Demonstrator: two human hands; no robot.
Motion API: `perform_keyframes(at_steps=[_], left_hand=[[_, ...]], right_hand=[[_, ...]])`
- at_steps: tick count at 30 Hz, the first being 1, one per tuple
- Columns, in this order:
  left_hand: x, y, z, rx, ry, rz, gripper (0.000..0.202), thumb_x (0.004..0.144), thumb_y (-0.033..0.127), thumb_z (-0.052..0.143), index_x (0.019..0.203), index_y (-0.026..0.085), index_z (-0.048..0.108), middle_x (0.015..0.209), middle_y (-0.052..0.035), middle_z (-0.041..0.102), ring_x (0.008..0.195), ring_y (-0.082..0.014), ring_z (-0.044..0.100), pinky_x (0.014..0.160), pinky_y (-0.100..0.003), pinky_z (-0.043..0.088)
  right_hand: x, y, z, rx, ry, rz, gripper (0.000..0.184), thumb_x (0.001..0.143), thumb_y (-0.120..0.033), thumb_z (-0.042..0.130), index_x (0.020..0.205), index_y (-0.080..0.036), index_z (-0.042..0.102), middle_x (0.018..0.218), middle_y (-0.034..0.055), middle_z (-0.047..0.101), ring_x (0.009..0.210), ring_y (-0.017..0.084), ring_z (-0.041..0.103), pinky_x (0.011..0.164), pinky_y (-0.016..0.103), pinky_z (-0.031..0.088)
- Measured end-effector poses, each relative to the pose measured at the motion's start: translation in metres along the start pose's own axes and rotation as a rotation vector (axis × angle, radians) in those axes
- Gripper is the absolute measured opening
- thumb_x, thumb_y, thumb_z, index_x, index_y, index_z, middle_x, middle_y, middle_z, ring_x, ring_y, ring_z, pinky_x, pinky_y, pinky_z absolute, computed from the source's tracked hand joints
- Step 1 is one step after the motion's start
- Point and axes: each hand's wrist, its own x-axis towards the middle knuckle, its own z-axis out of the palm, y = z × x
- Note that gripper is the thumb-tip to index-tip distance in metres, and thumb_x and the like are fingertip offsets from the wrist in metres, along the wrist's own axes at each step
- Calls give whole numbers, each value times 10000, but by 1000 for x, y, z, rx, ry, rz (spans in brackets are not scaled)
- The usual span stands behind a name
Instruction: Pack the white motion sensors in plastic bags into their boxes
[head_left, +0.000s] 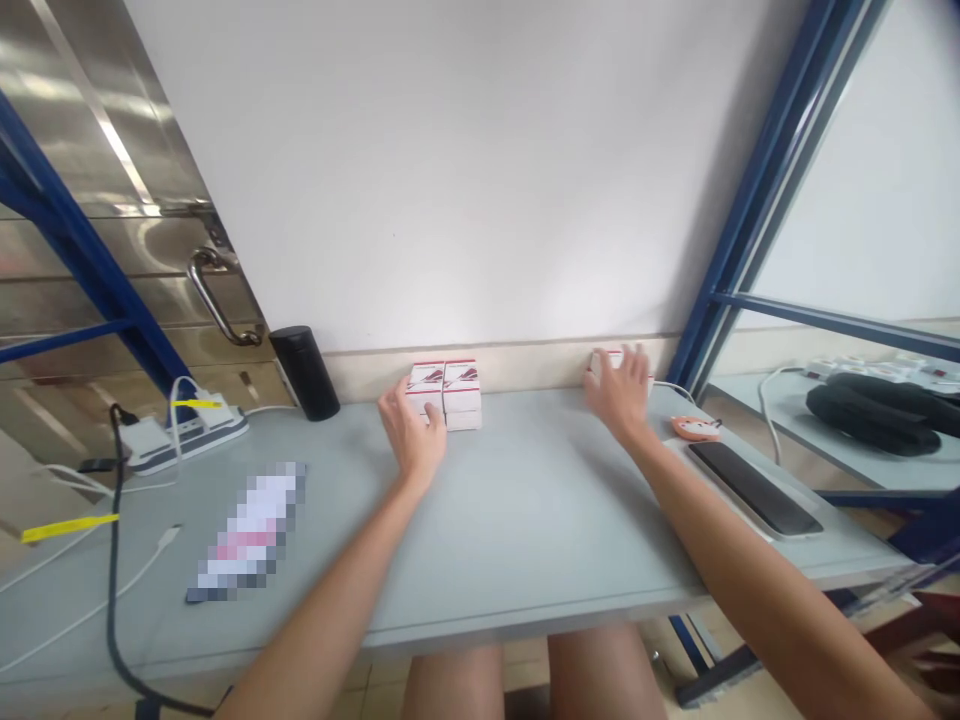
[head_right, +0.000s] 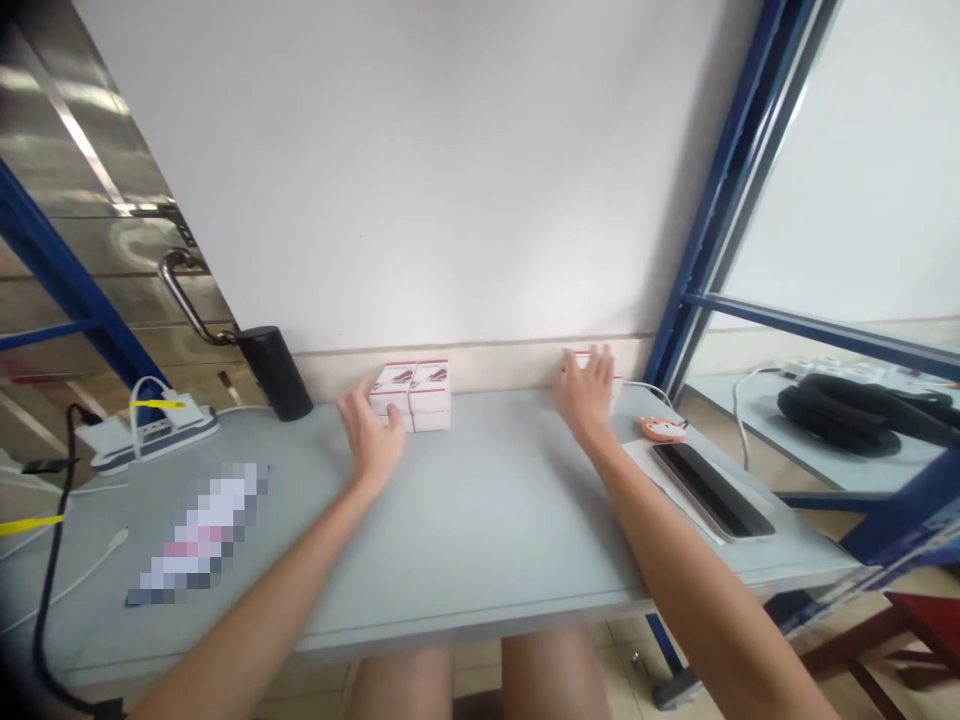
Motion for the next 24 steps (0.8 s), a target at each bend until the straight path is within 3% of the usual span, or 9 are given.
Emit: perform_keyframes(at_steps=[3, 5, 8, 11, 14, 16, 18, 21, 24], left_hand=[[-7, 19, 2, -126, -41, 94, 475, 889, 117, 571, 1354, 199, 520, 1328, -165, 550, 1274, -301, 548, 1098, -505, 482], [-14, 26, 7, -247, -165, 104, 370, 927, 156, 550, 1292, 218, 547, 1247, -123, 584, 1122, -239, 615, 964, -418, 549], [-27, 28, 17, -422, -462, 36, 311, 980, 269, 559, 1289, 233, 554, 1130, -69, 627, 912, -162, 657, 830, -332, 558], [-34, 26, 26, -570, -644, -162, 579, 951, 413, 672, 1464, 266, 448, 1200, -86, 665, 882, -153, 694, 817, -331, 572], [-32, 28, 28, -705, -651, -318, 807, 881, 562, 755, 1534, 281, 375, 1302, -137, 681, 1008, -216, 727, 846, -362, 600], [-27, 32, 26, -768, -599, -300, 760, 877, 631, 736, 1472, 257, 445, 1353, -150, 674, 1153, -256, 703, 934, -383, 598], [-22, 37, 21, -762, -488, -248, 707, 884, 630, 731, 1416, 238, 481, 1393, -149, 657, 1248, -271, 667, 1012, -399, 577], [-20, 41, 14, -636, -424, -122, 749, 803, 525, 851, 1392, 238, 488, 1386, -132, 652, 1249, -286, 666, 1049, -429, 561], [-24, 40, 11, -510, -494, 9, 731, 785, 411, 875, 1389, 240, 499, 1387, -123, 643, 1271, -295, 650, 1071, -438, 545]], right_hand=[[5, 38, -7, -34, -113, 259, 580, 919, -402, 654, 1429, -130, 599, 1403, 287, 580, 1347, 448, 525, 1087, 588, 399], [7, 40, -12, 85, -121, 325, 561, 890, -443, 680, 1379, -170, 650, 1320, 243, 635, 1199, 386, 626, 1041, 518, 449], [9, 14, -19, 481, -10, 303, 560, 901, -564, 655, 1346, -224, 660, 1266, 165, 685, 1097, 312, 659, 975, 447, 502], [1, -29, -29, 1040, -126, 243, 585, 926, -665, 596, 1277, -200, 651, 1080, 94, 752, 935, 251, 677, 862, 383, 546], [-19, -68, -38, 1354, -451, 128, 518, 929, -660, 616, 1176, -210, 690, 1108, 70, 761, 988, 245, 687, 874, 364, 556], [-34, -85, -42, 1394, -634, 60, 500, 914, -657, 651, 1155, -221, 689, 1123, 68, 763, 983, 251, 695, 869, 384, 568], [-47, -95, -41, 1355, -745, -15, 497, 953, -654, 611, 1219, -238, 671, 1241, 79, 741, 1112, 266, 685, 998, 433, 543], [-61, -100, -35, 1299, -647, -124, 584, 956, -629, 639, 1412, -275, 550, 1463, 96, 633, 1326, 276, 601, 1161, 481, 447], [-65, -99, -31, 1287, -503, -124, 632, 978, -619, 610, 1495, -291, 448, 1493, 114, 601, 1302, 272, 622, 1112, 468, 492]])
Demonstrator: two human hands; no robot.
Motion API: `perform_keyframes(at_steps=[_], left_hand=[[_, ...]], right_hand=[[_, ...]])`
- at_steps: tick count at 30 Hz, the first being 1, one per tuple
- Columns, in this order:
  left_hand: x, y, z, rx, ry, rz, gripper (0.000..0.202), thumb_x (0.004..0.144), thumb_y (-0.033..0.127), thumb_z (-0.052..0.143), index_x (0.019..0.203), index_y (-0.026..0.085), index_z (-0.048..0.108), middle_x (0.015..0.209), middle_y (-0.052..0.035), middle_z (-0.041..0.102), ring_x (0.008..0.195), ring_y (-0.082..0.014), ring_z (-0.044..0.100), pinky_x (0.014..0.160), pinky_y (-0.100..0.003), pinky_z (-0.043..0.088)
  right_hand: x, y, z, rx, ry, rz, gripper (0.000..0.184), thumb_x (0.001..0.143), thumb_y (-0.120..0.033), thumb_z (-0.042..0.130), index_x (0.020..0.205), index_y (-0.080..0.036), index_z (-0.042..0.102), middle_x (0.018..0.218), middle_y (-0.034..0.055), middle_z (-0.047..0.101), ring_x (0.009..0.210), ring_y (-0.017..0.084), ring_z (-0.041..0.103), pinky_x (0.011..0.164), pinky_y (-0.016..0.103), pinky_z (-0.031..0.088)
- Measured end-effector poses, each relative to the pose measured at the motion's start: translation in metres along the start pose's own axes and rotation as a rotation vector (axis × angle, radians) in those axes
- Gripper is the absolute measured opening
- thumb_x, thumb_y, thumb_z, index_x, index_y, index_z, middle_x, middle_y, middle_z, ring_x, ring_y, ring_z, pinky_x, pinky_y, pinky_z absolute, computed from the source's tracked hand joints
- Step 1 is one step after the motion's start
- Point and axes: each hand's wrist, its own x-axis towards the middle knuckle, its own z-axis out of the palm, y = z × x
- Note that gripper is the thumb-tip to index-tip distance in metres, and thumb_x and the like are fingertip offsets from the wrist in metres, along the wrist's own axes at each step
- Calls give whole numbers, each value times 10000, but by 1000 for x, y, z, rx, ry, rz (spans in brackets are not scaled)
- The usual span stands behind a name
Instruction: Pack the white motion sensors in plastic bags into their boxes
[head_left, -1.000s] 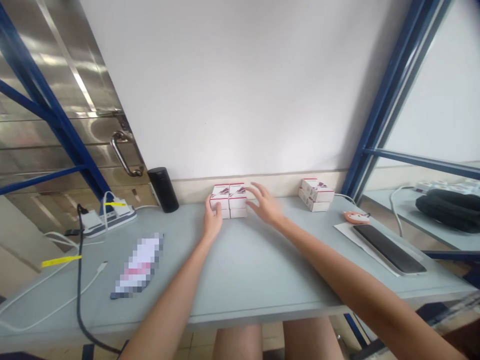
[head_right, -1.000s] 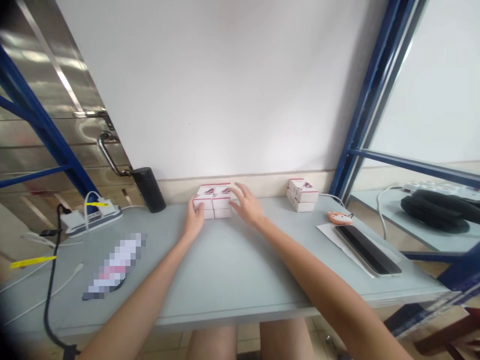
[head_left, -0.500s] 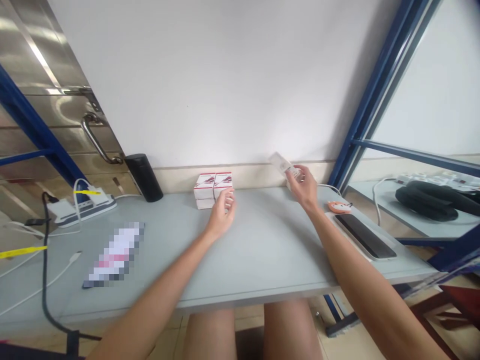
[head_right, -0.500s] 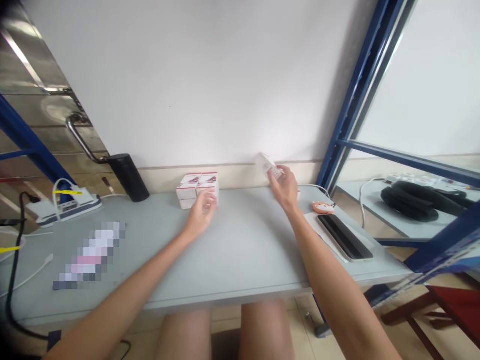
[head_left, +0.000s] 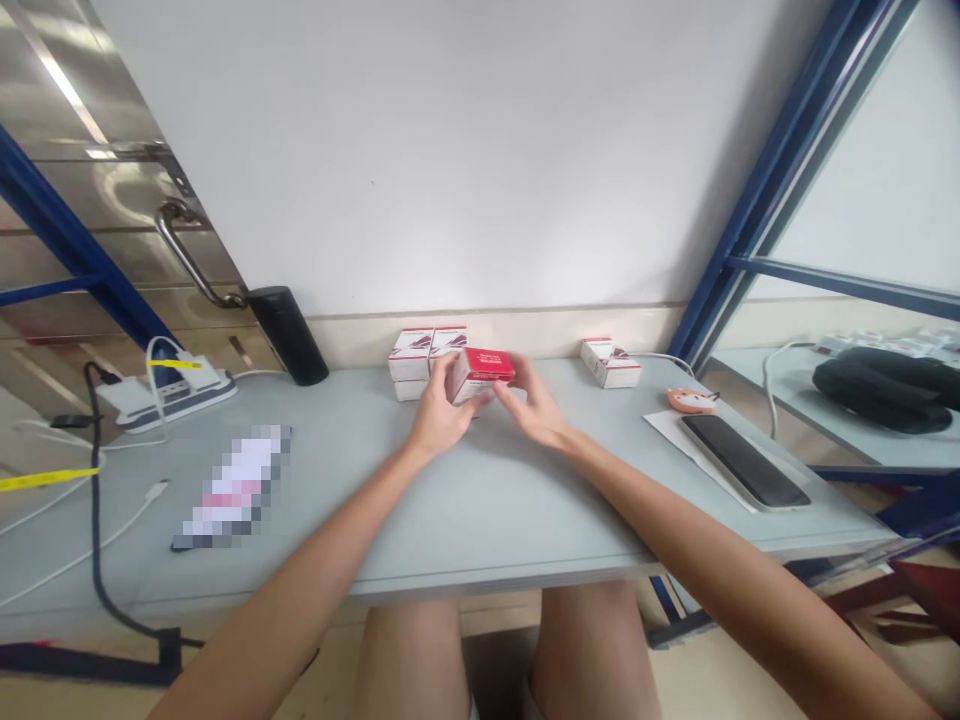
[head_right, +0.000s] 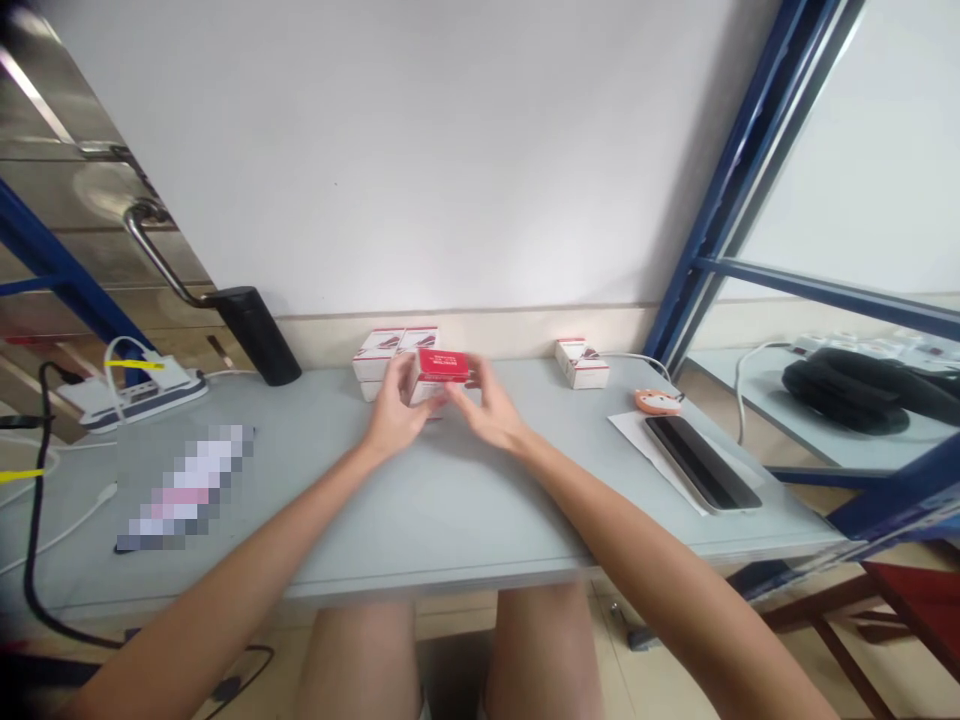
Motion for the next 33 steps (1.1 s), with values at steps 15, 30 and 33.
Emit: perform_keyframes(at_steps=[15, 30, 33], left_hand=[[-5, 2, 2, 23, -178, -14, 713, 832, 324, 799, 1456, 240, 463, 1473, -134, 609, 1354, -307, 603, 1137, -464, 487], [-4, 8, 1, -1, -235, -24, 679, 846, 304, 775, 1457, 240, 488, 1473, -122, 614, 1395, -324, 576, 1188, -487, 447], [-7, 13, -2, 93, -242, 32, 757, 860, 285, 762, 1538, 286, 424, 1506, -112, 575, 1412, -324, 553, 1189, -497, 452]], right_hand=[[9, -15, -23, -133, 40, -31, 429, 929, -640, 658, 1062, -232, 666, 998, 53, 762, 889, 216, 670, 836, 358, 512], [17, -14, -40, -29, 20, 146, 624, 935, -807, 487, 821, -226, 684, 793, 38, 704, 782, 219, 642, 805, 365, 514], [20, -8, -40, -59, 119, 242, 715, 931, -854, 402, 675, -231, 638, 656, 44, 653, 711, 236, 638, 786, 385, 515]])
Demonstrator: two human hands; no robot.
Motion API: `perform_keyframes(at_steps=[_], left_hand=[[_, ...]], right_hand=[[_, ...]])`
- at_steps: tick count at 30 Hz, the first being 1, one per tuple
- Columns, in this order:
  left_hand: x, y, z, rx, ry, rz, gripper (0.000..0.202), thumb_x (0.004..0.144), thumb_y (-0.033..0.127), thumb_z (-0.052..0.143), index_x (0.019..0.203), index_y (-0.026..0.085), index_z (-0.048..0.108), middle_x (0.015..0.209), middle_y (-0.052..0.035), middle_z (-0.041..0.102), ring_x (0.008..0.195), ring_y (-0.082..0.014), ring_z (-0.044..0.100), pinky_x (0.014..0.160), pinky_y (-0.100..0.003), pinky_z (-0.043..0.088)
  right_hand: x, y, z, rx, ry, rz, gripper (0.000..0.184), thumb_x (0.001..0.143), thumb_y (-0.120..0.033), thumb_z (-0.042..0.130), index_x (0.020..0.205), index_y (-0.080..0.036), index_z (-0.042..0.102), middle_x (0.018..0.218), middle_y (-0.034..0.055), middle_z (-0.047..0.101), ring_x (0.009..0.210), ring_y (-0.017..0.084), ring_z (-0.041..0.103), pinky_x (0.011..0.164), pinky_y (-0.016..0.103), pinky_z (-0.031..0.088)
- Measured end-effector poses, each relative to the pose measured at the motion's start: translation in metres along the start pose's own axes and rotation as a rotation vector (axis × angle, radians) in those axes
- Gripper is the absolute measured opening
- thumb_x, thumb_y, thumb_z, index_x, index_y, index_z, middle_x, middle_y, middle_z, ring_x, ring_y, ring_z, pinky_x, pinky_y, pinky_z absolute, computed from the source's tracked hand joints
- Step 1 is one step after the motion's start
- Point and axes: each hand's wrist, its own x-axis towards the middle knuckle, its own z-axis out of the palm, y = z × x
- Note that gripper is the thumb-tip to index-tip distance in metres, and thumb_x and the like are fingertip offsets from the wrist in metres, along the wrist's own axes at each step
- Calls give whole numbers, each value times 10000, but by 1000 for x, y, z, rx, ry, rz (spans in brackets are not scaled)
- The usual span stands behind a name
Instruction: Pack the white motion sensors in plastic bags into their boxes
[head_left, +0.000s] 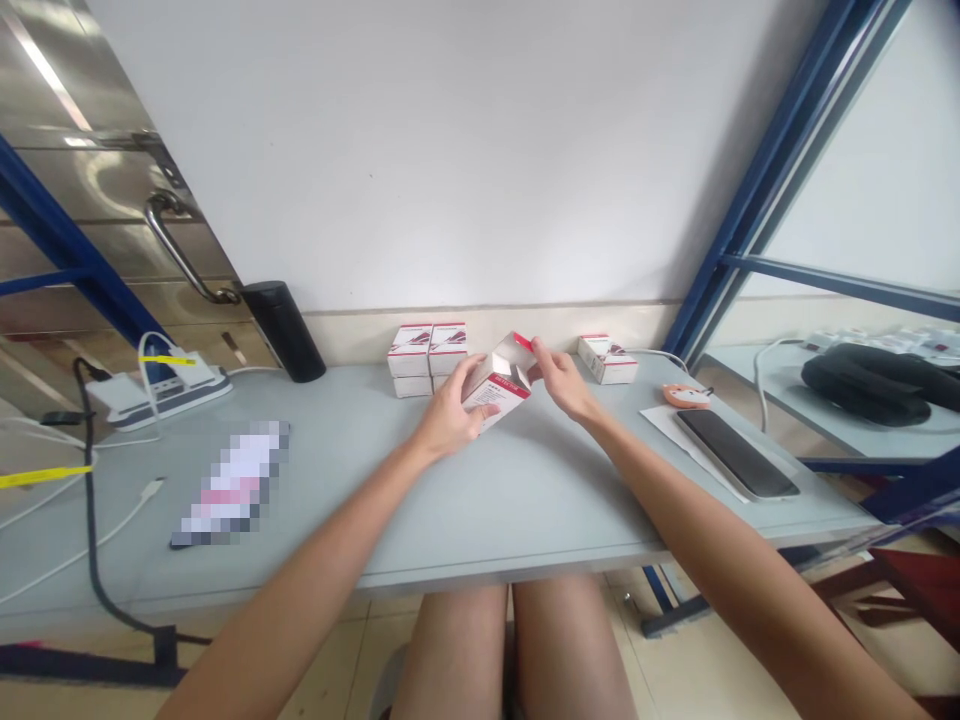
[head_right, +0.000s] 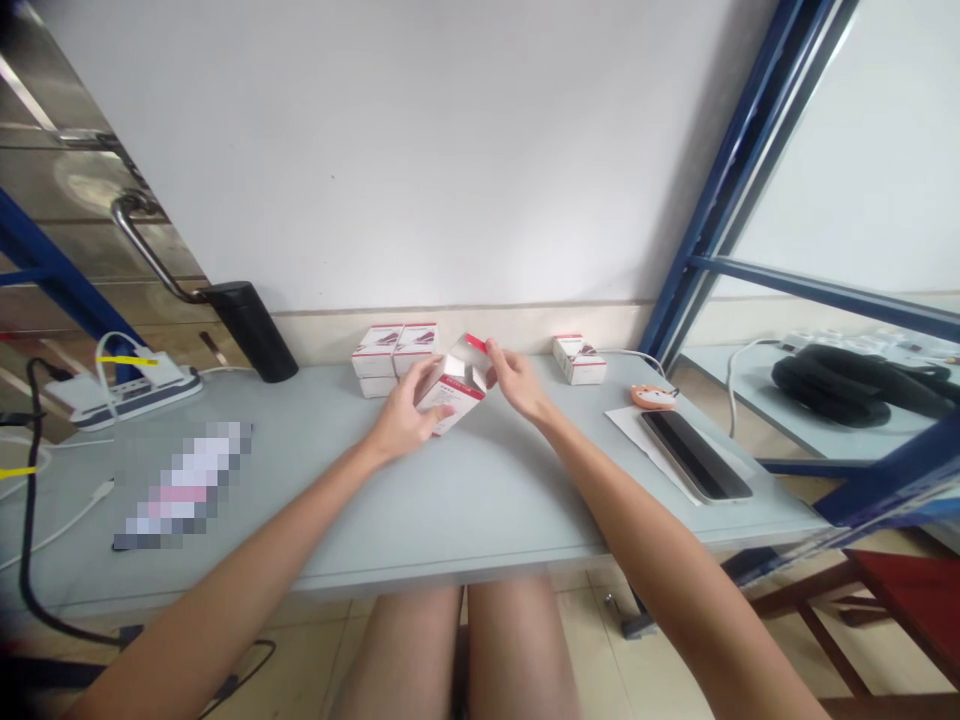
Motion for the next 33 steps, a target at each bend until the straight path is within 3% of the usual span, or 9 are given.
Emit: perform_keyframes(at_steps=[3, 5, 7, 10, 13, 18, 24, 30, 33], left_hand=[[-2, 5, -6, 186, -28, 187, 825, 863, 256, 756, 1586, 338, 367, 1599, -131, 428, 1471, -348, 471, 1180, -551, 450], [-2, 10, -9, 343, -37, 349, 763, 868, 247, 755, 1550, 354, 428, 1632, -135, 352, 1512, -369, 401, 1196, -598, 409], [-2, 16, -10, 485, -64, 486, 667, 877, 271, 761, 1487, 360, 507, 1636, -123, 358, 1534, -377, 351, 1228, -619, 341], [-1, 26, -6, 606, -184, 596, 532, 903, 287, 728, 1409, 355, 578, 1576, -93, 489, 1503, -358, 386, 1240, -593, 299], [0, 32, 0, 679, -222, 601, 490, 914, 252, 681, 1390, 335, 600, 1466, -86, 598, 1441, -347, 444, 1214, -568, 309], [-1, 31, 1, 747, -64, 596, 510, 914, 273, 686, 1409, 372, 617, 1351, -104, 616, 1320, -361, 466, 1114, -547, 367], [-2, 27, -2, 743, 26, 483, 467, 894, 261, 675, 1353, 345, 667, 1230, -129, 558, 1134, -322, 514, 1023, -527, 428], [0, 27, -5, 713, 49, 474, 446, 884, 264, 680, 1326, 324, 666, 1201, -116, 511, 1103, -298, 534, 1018, -491, 477], [1, 27, -6, 710, 52, 468, 403, 892, 278, 673, 1294, 299, 680, 1191, -122, 501, 1086, -301, 536, 1005, -490, 488]], right_hand=[[2, 8, 7, 92, 69, 94, 708, 919, -871, 397, 622, -249, 559, 580, 28, 591, 651, 234, 609, 738, 384, 515], [1, 11, 11, 141, 75, 127, 676, 905, -865, 445, 619, -255, 508, 566, 9, 548, 615, 214, 563, 670, 362, 489], [-1, 10, 14, 182, 16, 148, 635, 879, -835, 542, 640, -249, 510, 591, -5, 537, 592, 188, 520, 598, 332, 439], [-4, 6, 13, 293, -186, 177, 554, 847, -765, 665, 746, -224, 601, 668, -8, 577, 595, 165, 511, 544, 297, 388], [-6, 2, 10, 328, -285, 170, 524, 848, -739, 683, 878, -216, 660, 742, -4, 620, 623, 161, 540, 559, 286, 414], [-6, -7, 8, 178, -5, -42, 492, 886, -719, 642, 992, -239, 643, 898, 2, 626, 692, 137, 551, 622, 272, 463], [-13, -20, 11, 94, -254, -229, 401, 894, -570, 685, 1119, -243, 626, 1154, 53, 647, 850, 174, 621, 734, 316, 530], [-12, -13, 16, 77, -100, -225, 356, 951, -568, 625, 1093, -241, 622, 1060, 44, 675, 761, 165, 623, 693, 329, 531], [-11, -10, 17, 107, -83, -221, 348, 952, -580, 630, 1082, -257, 612, 1029, 33, 659, 723, 160, 595, 667, 336, 536]])
